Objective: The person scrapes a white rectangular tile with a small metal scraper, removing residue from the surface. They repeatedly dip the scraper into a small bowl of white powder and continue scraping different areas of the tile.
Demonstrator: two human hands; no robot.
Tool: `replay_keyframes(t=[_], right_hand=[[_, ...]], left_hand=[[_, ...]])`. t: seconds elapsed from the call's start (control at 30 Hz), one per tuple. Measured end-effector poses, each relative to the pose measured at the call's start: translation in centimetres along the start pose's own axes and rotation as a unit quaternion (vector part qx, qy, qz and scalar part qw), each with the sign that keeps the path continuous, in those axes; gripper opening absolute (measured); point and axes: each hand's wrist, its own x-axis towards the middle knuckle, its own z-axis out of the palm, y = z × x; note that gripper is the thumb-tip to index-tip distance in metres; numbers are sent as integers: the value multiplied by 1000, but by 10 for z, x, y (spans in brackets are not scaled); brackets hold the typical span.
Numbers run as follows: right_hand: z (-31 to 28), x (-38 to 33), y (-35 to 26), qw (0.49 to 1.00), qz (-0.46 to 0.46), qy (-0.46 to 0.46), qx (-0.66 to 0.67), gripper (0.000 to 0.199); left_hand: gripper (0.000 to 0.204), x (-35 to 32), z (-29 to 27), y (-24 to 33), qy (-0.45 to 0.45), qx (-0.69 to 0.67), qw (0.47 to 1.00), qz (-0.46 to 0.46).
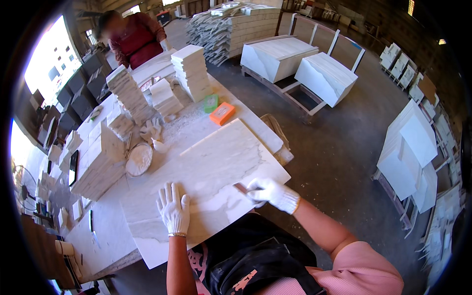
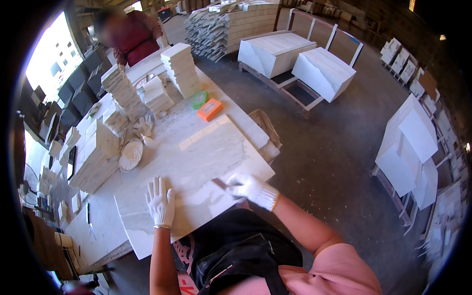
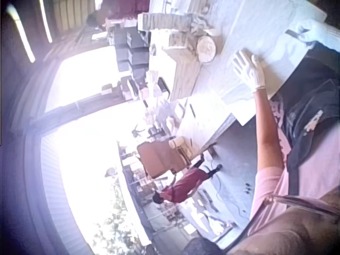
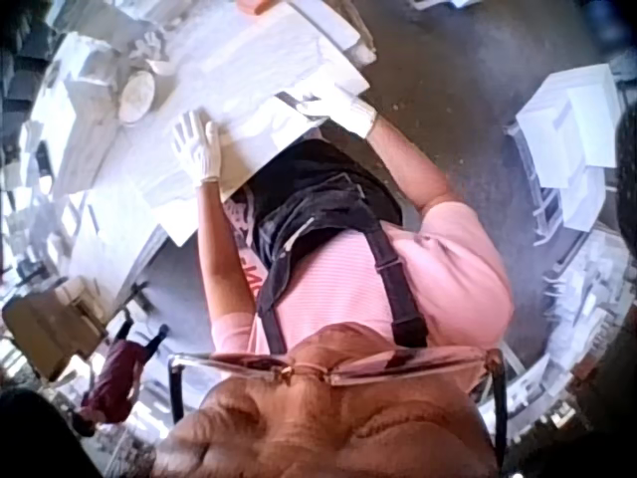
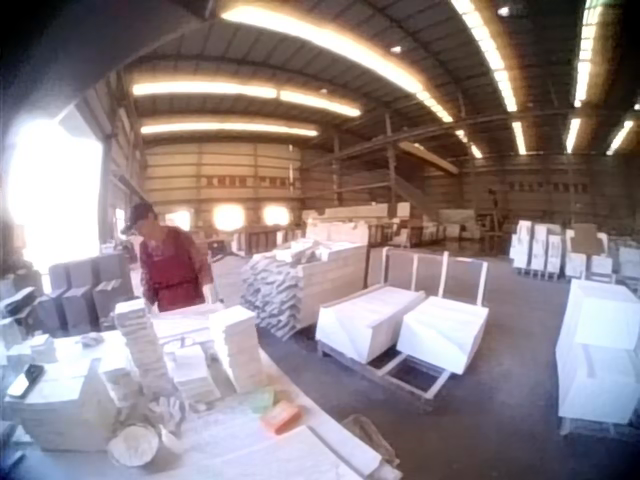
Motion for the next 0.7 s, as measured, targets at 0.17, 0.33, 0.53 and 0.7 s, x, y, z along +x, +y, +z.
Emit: replay_keyframes(t=[0.17,0.33,0.53,0.7], right_hand=[[17,46,23,927,61,-60,365,17],[-97,68,18,904,-205,368,-76,13],[-87,9,-14,941,-57,261,-207,16],[-63,9,-11,882,-23,244,-403,24]], left_hand=[[61,0,-2,-1,-5,14,1000,-4],[61,-2,-2,-2,0,-5,1000,-4],[61,-1,-3,2,3,0,1000,-8],[60,-1,0,-2,3,15,1000,-1]])
